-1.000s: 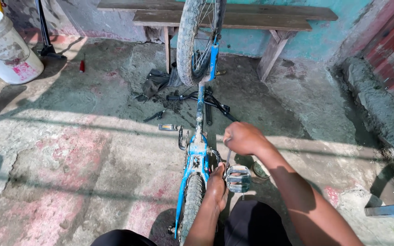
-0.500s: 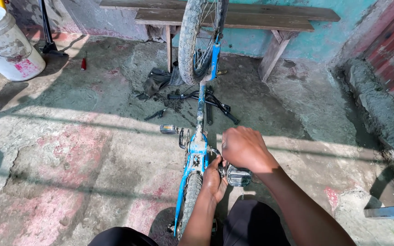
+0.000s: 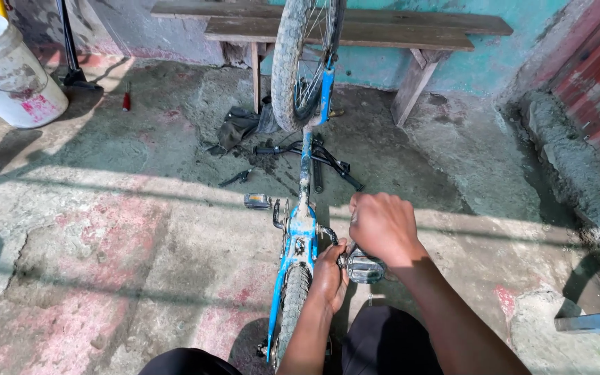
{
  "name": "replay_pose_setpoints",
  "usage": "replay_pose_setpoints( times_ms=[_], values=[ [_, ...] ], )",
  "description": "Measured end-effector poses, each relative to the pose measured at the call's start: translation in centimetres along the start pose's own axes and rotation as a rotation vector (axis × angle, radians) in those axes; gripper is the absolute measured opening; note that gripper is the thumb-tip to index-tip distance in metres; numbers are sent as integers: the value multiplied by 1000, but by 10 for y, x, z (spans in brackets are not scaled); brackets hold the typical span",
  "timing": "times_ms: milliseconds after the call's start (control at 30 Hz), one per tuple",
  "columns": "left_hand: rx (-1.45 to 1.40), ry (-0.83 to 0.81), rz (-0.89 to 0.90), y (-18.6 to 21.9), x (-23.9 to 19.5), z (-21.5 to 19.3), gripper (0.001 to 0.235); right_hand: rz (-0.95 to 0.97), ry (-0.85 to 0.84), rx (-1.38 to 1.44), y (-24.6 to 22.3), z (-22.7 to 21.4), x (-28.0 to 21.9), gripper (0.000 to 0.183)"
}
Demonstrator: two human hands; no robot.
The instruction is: The person uses a wrench to loosen and remove the pedals and chainring from the bicycle's crankset. After detaching the components, the person wipes the crankset area with a cloth.
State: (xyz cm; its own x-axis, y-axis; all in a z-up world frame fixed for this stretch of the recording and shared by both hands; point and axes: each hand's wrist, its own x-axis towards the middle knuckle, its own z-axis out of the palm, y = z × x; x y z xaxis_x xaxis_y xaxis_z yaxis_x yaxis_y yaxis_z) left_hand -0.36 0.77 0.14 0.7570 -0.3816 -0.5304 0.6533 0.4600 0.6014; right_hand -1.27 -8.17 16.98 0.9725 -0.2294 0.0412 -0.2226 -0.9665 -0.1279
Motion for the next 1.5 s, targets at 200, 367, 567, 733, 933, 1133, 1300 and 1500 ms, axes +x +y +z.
replay_pose_setpoints(
  times_ms=[200,367,567,733,933,1133,1300,1500],
  values=[
    [279,-140,151,14,-27,2,109,-54,130,27,-1,11,-19,39],
    [821,177,414,-6,0,21,82,-93,291,39,-9,16,-23,20],
    [902,351,436,-11,13,26,52,-160,531,307,-12,-35,-59,28],
    [953,367,409,-12,16,26,46,-336,778,377,-49,-117,-133,32],
    [948,417,551,-13,13,23,37,-321,966,396,-60,-48,-75,13],
    [890,265,299,0,-5,36,42,-87,608,-121,-24,25,12,54],
    [843,264,241,23,-21,36,42,-494,977,-12,-43,-28,-26,32],
    [903,362,554,-21,13,19,32,-437,758,526,-26,-67,-110,24]
  ],
)
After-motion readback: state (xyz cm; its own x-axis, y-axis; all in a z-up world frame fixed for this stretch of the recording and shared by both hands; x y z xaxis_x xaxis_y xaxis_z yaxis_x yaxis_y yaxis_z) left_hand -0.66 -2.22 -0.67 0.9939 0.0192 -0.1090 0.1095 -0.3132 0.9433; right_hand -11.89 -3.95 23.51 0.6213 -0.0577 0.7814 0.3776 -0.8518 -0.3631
